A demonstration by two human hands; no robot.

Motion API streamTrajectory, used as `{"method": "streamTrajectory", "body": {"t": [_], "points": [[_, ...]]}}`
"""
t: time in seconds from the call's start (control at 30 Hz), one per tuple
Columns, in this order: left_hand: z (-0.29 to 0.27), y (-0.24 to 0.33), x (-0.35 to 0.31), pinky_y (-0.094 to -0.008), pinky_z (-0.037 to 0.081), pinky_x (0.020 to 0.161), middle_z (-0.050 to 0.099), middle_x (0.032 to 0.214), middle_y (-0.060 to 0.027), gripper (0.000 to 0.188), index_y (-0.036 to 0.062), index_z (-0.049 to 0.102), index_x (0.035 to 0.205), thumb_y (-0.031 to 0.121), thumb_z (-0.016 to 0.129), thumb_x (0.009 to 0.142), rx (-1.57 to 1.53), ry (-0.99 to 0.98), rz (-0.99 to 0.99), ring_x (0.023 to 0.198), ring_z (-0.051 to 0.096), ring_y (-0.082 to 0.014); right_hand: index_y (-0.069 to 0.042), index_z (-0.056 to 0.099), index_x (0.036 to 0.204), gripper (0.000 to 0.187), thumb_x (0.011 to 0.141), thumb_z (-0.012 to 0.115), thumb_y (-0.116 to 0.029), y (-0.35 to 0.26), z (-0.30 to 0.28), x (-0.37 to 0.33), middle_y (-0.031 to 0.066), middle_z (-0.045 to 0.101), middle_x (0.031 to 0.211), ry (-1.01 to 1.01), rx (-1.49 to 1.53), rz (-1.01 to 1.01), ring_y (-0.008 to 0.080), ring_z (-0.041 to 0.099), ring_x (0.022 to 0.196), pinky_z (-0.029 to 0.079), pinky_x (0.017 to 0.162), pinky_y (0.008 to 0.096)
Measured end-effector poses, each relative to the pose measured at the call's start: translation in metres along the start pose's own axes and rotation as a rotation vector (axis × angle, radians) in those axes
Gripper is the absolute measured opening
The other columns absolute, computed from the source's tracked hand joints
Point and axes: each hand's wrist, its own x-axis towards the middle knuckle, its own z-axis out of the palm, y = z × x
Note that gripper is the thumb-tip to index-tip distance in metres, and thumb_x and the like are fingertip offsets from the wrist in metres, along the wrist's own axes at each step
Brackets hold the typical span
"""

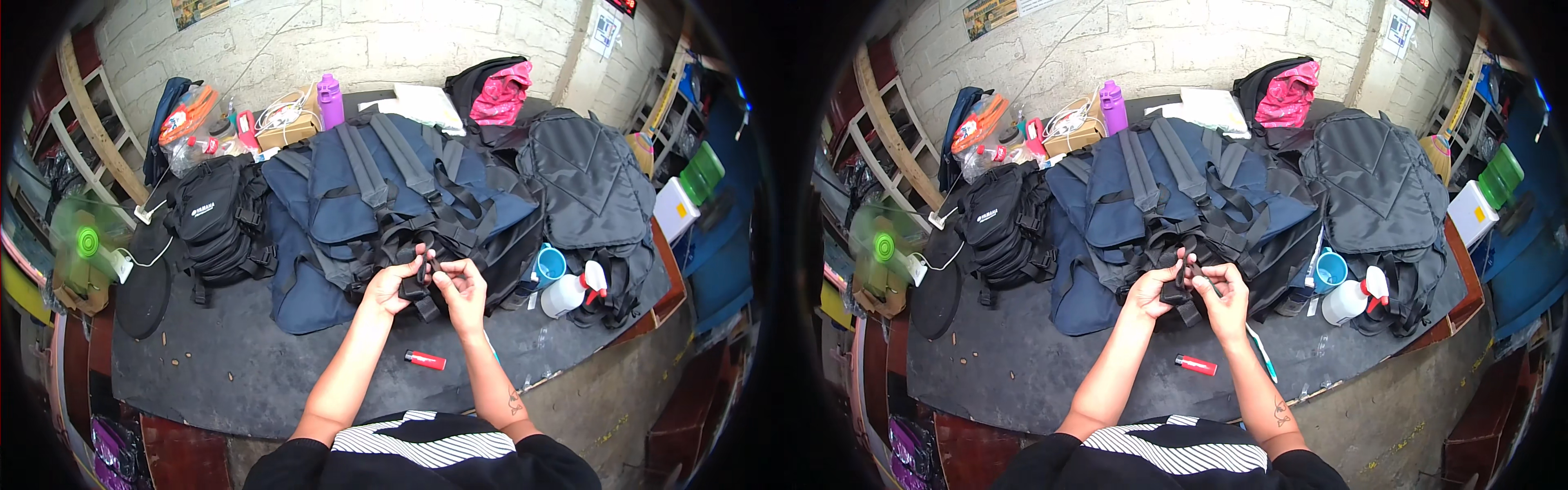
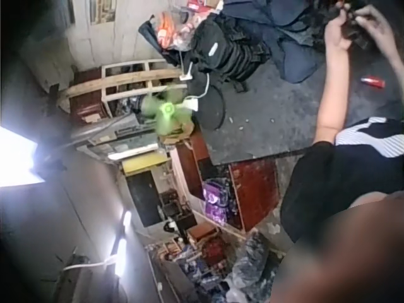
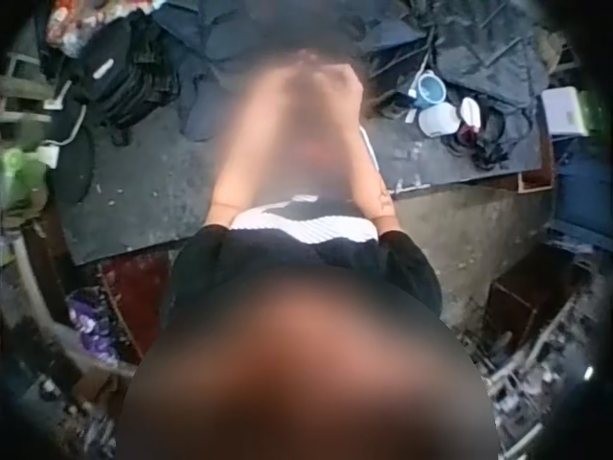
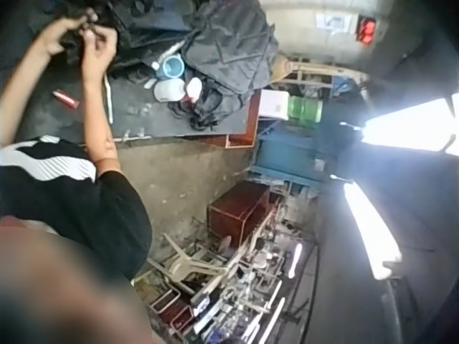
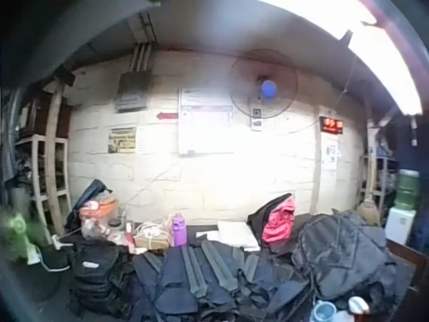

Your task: The person is sealing the ends of backpack straps using a lighter to prevent fraying.

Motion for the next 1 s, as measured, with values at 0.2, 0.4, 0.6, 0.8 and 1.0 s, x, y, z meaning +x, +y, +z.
{"method": "streamTrajectory", "body": {"t": [0.2,0.4,0.6,0.8,1.0], "points": [[-0.007,-0.002,0.001,-0.0370,0.051,0.081,0.058,0.108,-0.0101,0.027,0.0091,0.052,0.110,0.001,0.055,0.084,-0.107,-0.058,-0.036,0.093,0.059,-0.0232,0.003,0.053,0.086,0.013,0.078,0.063,0.001,0.017,0.000,0.004,0.0042,0.056,0.085,0.004,0.005,-0.032,0.0093,0.057,0.076,0.047,0.071,0.0216],[-0.001,-0.003,0.001,-0.0350,0.051,0.082,0.058,0.107,-0.0107,0.026,0.0088,0.052,0.108,0.001,0.056,0.084,-0.092,0.044,-0.022,0.092,0.059,-0.0215,0.002,0.052,0.086,0.014,0.079,0.064,0.000,0.015,0.003,0.005,0.0037,0.055,0.085,0.023,0.006,-0.039,0.0087,0.057,0.076,0.047,0.070,0.0216],[0.007,0.001,-0.001,-0.0301,0.051,0.073,0.062,0.097,-0.0098,0.017,0.0082,0.056,0.099,0.005,0.061,0.082,0.024,0.030,0.013,0.082,0.062,-0.0199,0.001,0.051,0.086,0.013,0.081,0.062,-0.002,0.012,0.001,0.004,0.0051,0.058,0.083,0.000,0.004,-0.061,0.0090,0.058,0.075,0.047,0.069,0.0209],[0.030,0.006,-0.005,-0.0285,0.050,0.069,0.062,0.098,-0.0125,0.015,0.0060,0.059,0.094,0.002,0.061,0.079,0.252,0.120,0.134,0.074,0.060,-0.0178,0.000,0.051,0.091,0.015,0.081,0.062,-0.004,0.022,-0.023,-0.025,0.0008,0.054,0.083,0.150,-0.139,-0.080,0.0061,0.053,0.075,0.043,0.067,0.0202],[0.043,0.005,-0.002,-0.0324,0.052,0.077,0.064,0.098,-0.0134,0.020,0.0016,0.061,0.094,0.000,0.059,0.075,0.331,0.110,0.170,0.087,0.062,-0.0211,-0.006,0.056,0.091,0.036,0.064,0.072,-0.024,0.051,-0.060,-0.082,0.0093,0.050,0.092,-0.251,-1.286,-0.395,0.0292,0.045,0.090,0.034,0.079,0.0412]]}}
